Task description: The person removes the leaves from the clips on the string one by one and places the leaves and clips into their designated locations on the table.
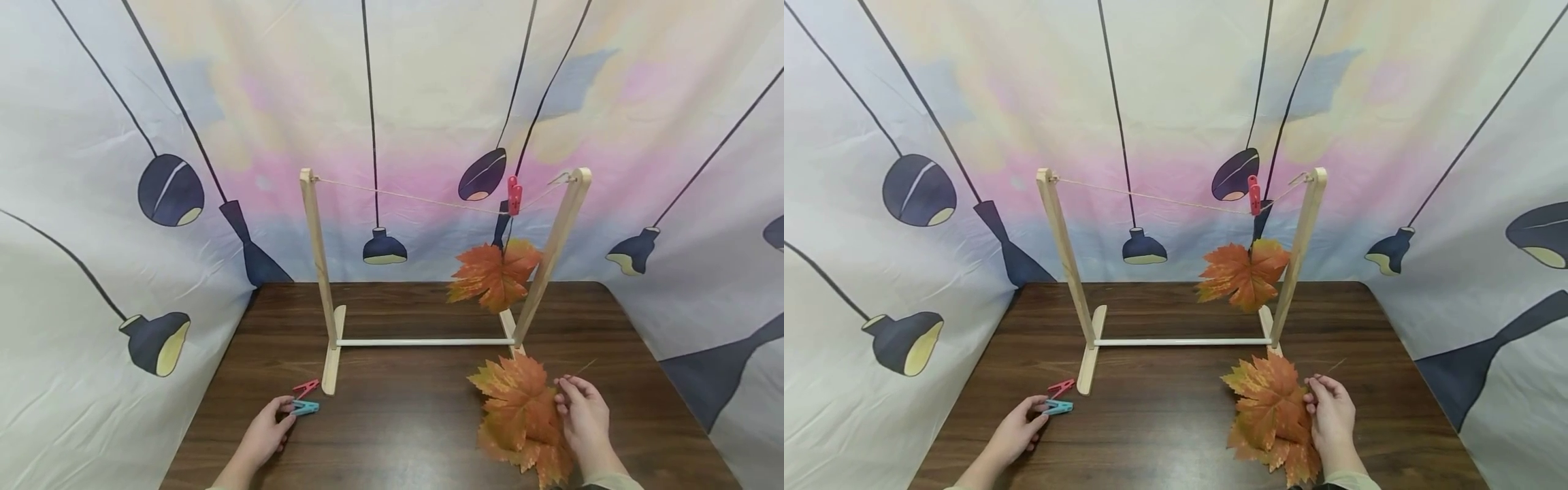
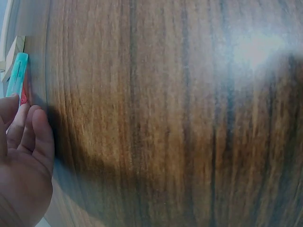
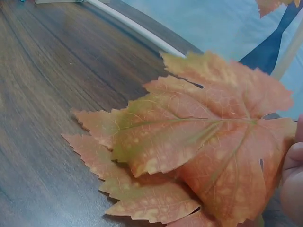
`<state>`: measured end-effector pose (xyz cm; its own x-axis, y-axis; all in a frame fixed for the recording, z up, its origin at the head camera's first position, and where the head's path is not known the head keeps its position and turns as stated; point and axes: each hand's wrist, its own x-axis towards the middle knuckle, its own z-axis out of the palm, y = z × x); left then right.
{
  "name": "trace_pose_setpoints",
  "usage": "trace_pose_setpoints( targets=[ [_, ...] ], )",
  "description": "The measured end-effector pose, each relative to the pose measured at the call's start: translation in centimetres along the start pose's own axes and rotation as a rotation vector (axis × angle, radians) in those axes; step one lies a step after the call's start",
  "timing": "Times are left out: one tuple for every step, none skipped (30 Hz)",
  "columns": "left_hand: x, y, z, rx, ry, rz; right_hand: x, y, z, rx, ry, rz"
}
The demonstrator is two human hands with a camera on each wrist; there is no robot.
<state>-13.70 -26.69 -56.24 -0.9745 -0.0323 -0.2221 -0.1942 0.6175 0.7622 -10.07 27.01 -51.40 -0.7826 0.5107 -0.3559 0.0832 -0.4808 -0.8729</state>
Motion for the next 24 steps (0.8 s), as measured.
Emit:
trace_pose_setpoints(
  targets=[
    [0.0, -0.1, 0.0, 0.01, 0.002, 0.002, 0.0, 0.1, -0.1, -0.014, 0.009, 0.008],
    [0.0, -0.2, 0.1, 0.019, 0.005, 0.006, 0.0, 0.1, -0.2, -0.023, 0.017, 0.014],
    [0.1, -0.2, 0.1, 0.026, 0.009, 0.008, 0.1, 0.2, -0.3, -0.035, 0.02, 0.018],
    [0.1, -0.3, 0.2, 0.038, 0.014, 0.017, 0.1, 0.3, -0.4, -0.04, 0.028, 0.023],
    [0.1, -0.4, 0.2, 0.047, 0.022, 0.02, 0.1, 0.4, -0.4, -0.041, 0.031, 0.025],
    [0.1, -0.4, 0.3, 0.056, 0.03, 0.023, 0.2, 0.4, -0.5, -0.042, 0.032, 0.027],
    [0.1, -0.5, 0.3, 0.065, 0.038, 0.025, 0.2, 0.5, -0.6, -0.042, 0.033, 0.027],
    [0.1, -0.5, 0.4, 0.076, 0.045, 0.033, 0.3, 0.6, -0.7, -0.04, 0.03, 0.028],
    [0.2, -0.5, 0.4, 0.086, 0.053, 0.034, 0.3, 0.6, -0.8, -0.038, 0.028, 0.029],
    [0.2, -0.5, 0.5, 0.1, 0.06, 0.034, 0.4, 0.7, -0.9, -0.035, 0.028, 0.029],
    [0.2, -0.5, 0.5, 0.11, 0.066, 0.03, 0.4, 0.7, -1.0, -0.038, 0.025, 0.029],
    [0.2, -0.5, 0.5, 0.122, 0.069, 0.036, 0.4, 0.8, -1.1, -0.045, 0.022, 0.03],
    [0.2, -0.5, 0.6, 0.135, 0.074, 0.039, 0.5, 0.9, -1.1, -0.052, 0.023, 0.03],
    [0.2, -0.4, 0.6, 0.147, 0.077, 0.042, 0.5, 1.0, -1.2, -0.061, 0.02, 0.027],
    [0.2, -0.4, 0.6, 0.158, 0.082, 0.041, 0.6, 1.1, -1.3, -0.07, 0.024, 0.027],
    [0.2, -0.3, 0.6, 0.177, 0.087, 0.049, 0.7, 1.2, -1.4, -0.088, 0.021, 0.024],
    [0.2, -0.3, 0.6, 0.192, 0.093, 0.055, 0.7, 1.3, -1.5, -0.103, 0.023, 0.029],
    [0.2, -0.3, 0.6, 0.208, 0.096, 0.061, 0.8, 1.4, -1.5, -0.122, 0.025, 0.031],
    [0.1, -0.4, 0.6, 0.222, 0.098, 0.063, 0.8, 1.6, -1.6, -0.138, 0.026, 0.033],
    [0.1, -0.4, 0.6, 0.235, 0.098, 0.069, 0.9, 1.7, -1.8, -0.16, 0.022, 0.033],
    [0.1, -0.4, 0.6, 0.249, 0.099, 0.073, 0.9, 1.9, -1.9, -0.178, 0.018, 0.033],
    [0.1, -0.4, 0.6, 0.259, 0.097, 0.074, 0.9, 2.0, -2.1, -0.192, 0.012, 0.035],
    [0.1, -0.5, 0.6, 0.263, 0.092, 0.073, 0.9, 2.0, -2.2, -0.195, 0.014, 0.04],
    [0.1, -0.5, 0.6, 0.268, 0.088, 0.076, 0.9, 2.1, -2.3, -0.201, 0.008, 0.034]
  ],
)
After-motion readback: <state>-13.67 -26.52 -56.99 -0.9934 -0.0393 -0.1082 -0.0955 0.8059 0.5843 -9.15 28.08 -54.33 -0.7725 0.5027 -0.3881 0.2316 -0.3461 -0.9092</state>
